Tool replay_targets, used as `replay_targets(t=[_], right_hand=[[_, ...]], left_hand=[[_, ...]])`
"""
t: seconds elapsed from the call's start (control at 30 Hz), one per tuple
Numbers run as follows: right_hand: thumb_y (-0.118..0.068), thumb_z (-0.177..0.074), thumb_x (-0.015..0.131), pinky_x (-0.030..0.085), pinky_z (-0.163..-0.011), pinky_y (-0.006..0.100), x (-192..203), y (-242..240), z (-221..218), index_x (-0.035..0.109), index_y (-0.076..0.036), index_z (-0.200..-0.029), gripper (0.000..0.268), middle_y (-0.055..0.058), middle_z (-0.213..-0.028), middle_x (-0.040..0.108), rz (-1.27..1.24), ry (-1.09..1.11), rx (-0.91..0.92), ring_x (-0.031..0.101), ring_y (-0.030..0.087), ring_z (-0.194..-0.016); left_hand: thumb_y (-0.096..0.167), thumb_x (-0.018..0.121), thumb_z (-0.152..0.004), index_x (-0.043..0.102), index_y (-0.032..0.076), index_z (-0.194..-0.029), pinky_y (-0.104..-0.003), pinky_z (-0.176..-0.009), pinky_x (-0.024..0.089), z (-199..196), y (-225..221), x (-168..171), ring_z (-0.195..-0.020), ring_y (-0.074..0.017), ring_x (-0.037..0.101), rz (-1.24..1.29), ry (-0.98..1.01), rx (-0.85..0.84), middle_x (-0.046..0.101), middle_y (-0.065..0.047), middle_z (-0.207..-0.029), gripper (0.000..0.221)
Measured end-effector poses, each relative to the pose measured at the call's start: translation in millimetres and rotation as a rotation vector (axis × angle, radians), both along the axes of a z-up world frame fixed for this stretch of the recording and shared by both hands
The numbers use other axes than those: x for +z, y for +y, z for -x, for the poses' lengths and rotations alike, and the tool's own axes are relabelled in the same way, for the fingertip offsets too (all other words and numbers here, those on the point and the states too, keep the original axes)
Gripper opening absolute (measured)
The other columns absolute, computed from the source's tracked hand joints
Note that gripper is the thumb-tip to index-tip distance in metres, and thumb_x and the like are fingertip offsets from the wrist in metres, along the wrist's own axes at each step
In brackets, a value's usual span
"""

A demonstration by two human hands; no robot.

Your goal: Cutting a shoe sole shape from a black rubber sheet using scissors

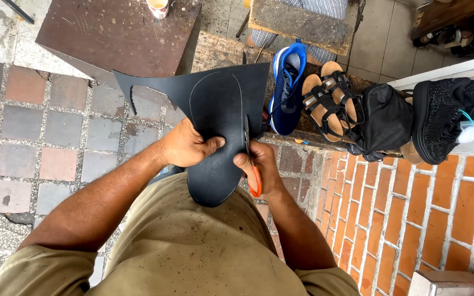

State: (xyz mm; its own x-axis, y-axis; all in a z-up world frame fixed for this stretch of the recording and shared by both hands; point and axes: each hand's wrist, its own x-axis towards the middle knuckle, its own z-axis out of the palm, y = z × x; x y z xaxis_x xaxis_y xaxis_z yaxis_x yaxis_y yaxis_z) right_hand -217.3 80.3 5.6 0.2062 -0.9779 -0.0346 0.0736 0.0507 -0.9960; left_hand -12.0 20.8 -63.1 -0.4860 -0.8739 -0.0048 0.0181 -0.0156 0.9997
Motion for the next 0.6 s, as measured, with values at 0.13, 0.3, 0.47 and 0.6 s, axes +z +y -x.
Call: replay_targets(t=[0.13,0.3,0.47,0.6], right_hand=[[-0.022,-0.091,0.079,0.046,-0.042,0.02,-11,7,7,0.064,-0.005,-0.076,0.027,0.005,-0.05,0.053,-0.045,0.015,-0.033,0.054,0.012,-0.043],[-0.038,-0.096,0.072,0.044,-0.049,0.024,46,-19,-11,0.066,-0.008,-0.083,0.033,0.001,-0.059,0.049,0.008,0.03,0.047,0.047,0.009,-0.053],[-0.02,-0.092,0.078,0.043,-0.043,0.018,-28,-7,11,0.064,-0.006,-0.074,0.027,0.005,-0.049,0.052,0.031,0.062,-0.035,0.053,0.01,-0.043],[-0.023,-0.095,0.075,0.04,-0.046,0.021,14,-23,-2,0.066,-0.005,-0.079,0.025,0.001,-0.055,0.053,0.046,0.072,-0.01,0.047,0.007,-0.052]], left_hand=[[0.0,0.071,-0.087,0.069,0.004,-0.126,-0.054,-0.095,0.052,-4,-3,-11,-0.115,-0.0362,0.066,-0.018,-0.043,-0.013,0.073,-0.021,-0.118,0.039],[0.0,0.072,-0.087,0.07,0.006,-0.127,-0.052,-0.095,0.053,-4,-4,-5,-0.115,-0.0331,0.066,0.025,-0.025,-0.074,0.074,-0.019,-0.118,0.04],[0.001,0.073,-0.087,0.071,0.005,-0.125,-0.052,-0.092,0.055,-7,-11,5,-0.111,-0.0329,0.069,0.035,-0.016,-0.079,0.075,-0.018,-0.116,0.037],[0.0,0.072,-0.088,0.069,0.005,-0.126,-0.051,-0.091,0.054,-9,-14,5,-0.112,-0.0305,0.067,0.066,0.009,-0.093,0.074,-0.018,-0.117,0.039]])
